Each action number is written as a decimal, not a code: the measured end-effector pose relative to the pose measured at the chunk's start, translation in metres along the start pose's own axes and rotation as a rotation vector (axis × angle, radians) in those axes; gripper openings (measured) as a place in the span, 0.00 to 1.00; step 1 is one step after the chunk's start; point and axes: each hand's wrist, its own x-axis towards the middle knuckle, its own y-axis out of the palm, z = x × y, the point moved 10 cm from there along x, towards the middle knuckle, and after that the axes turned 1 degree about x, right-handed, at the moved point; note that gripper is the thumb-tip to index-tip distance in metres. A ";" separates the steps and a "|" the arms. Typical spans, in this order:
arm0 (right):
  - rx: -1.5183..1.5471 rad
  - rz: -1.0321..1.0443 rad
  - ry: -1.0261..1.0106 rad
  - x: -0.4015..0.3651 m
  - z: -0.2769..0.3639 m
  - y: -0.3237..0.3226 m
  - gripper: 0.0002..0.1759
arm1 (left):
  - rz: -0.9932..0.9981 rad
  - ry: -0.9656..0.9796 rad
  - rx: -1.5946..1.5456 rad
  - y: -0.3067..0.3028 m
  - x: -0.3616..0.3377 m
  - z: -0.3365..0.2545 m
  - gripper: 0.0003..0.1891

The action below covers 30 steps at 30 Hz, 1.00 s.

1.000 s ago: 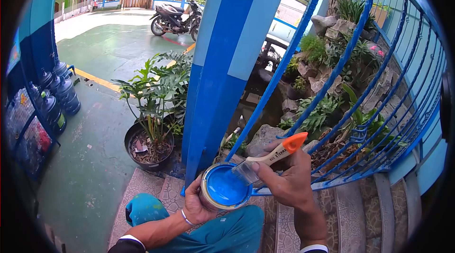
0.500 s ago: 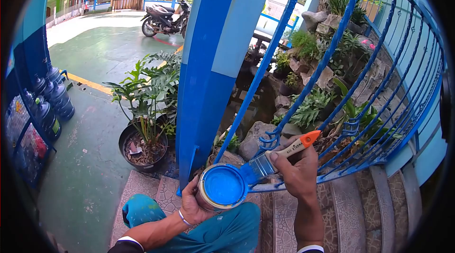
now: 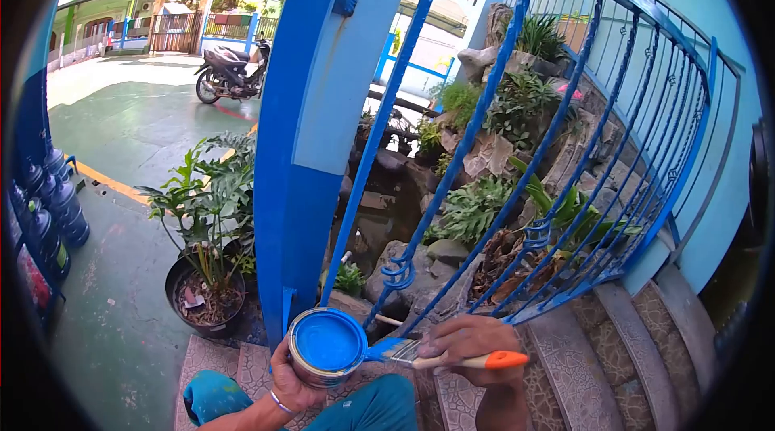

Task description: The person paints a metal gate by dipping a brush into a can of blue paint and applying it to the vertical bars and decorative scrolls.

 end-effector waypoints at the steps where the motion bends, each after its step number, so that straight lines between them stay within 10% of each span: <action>1: 0.064 -0.148 -0.027 -0.005 -0.001 -0.019 0.12 | -0.015 0.022 -0.033 -0.005 0.004 0.000 0.45; 6: 0.528 -1.078 -0.076 -0.030 -0.029 -0.118 0.22 | 0.005 -0.053 -0.141 -0.009 0.000 0.006 0.47; 19: -0.153 -0.572 -0.005 0.090 0.010 -0.121 0.25 | -0.047 0.102 -0.139 -0.013 0.000 -0.011 0.34; 30: -0.731 -0.600 -0.675 0.154 0.087 -0.146 0.19 | -0.081 0.079 -0.145 -0.028 0.004 -0.009 0.35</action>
